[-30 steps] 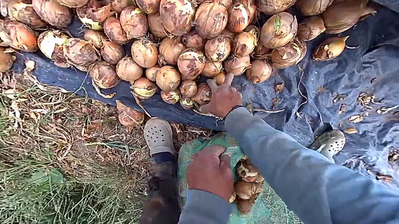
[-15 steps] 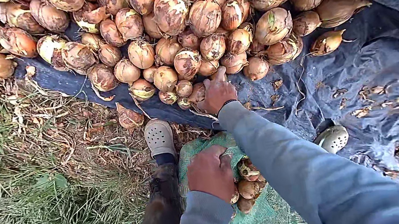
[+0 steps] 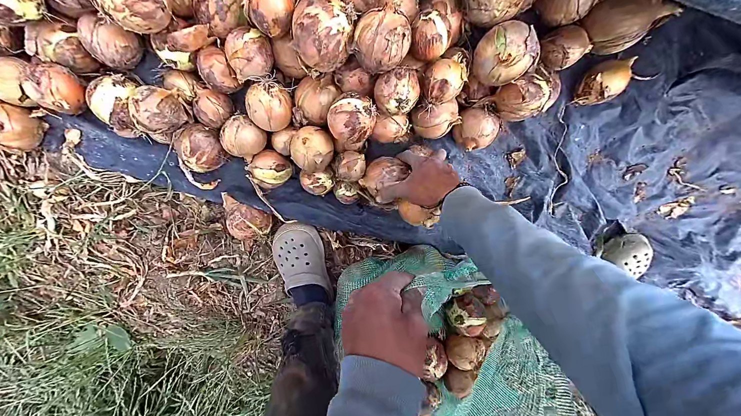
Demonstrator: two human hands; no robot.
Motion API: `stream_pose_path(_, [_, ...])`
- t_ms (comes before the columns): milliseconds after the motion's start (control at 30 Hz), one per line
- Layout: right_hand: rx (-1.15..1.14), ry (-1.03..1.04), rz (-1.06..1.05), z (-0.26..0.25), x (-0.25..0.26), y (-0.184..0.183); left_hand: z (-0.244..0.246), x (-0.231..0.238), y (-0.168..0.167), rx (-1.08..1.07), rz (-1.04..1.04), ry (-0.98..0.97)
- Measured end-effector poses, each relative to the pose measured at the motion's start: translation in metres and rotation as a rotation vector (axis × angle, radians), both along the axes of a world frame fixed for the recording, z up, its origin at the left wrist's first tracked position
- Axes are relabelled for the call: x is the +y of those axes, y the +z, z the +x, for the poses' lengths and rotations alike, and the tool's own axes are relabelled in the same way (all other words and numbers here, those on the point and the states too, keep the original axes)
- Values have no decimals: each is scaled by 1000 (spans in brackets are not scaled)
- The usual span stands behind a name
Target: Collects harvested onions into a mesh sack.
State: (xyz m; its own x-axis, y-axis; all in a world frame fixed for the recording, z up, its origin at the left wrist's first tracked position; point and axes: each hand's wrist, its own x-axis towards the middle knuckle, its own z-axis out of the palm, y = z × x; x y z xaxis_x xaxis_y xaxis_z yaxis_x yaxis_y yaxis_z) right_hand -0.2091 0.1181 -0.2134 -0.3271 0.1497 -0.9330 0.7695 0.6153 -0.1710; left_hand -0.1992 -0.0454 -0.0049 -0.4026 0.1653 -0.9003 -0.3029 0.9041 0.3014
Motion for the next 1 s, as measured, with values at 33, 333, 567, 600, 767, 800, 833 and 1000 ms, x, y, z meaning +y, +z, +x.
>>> stream_pose_path(33, [63, -80, -39, 14, 10, 9, 0, -1, -1, 3, -12, 10])
stream_pose_path(333, [320, -495, -170, 209, -8, 220, 4, 3, -11, 97, -21, 2])
stream_pose_path(567, [360, -1001, -144, 126, 95, 102, 13, 18, -15, 119, -21, -54])
stream_pose_path(600, [397, -1146, -134, 103, 103, 70, 15, 19, -17, 117, -21, -59])
stream_pose_path(767, [476, -1132, 349, 27, 100, -38, 16, 17, -25, 149, -11, -57])
stream_pose_path(800, [468, -1117, 434, 20, 96, -43, 16, 17, -25, 154, -14, -57])
stream_pose_path(833, [478, -1123, 486, 18, 92, -45, 17, 16, -25, 155, -16, -59])
stream_pose_path(1000, [633, -1315, 84, 49, 108, -45, 15, 15, -27, 169, -12, -82])
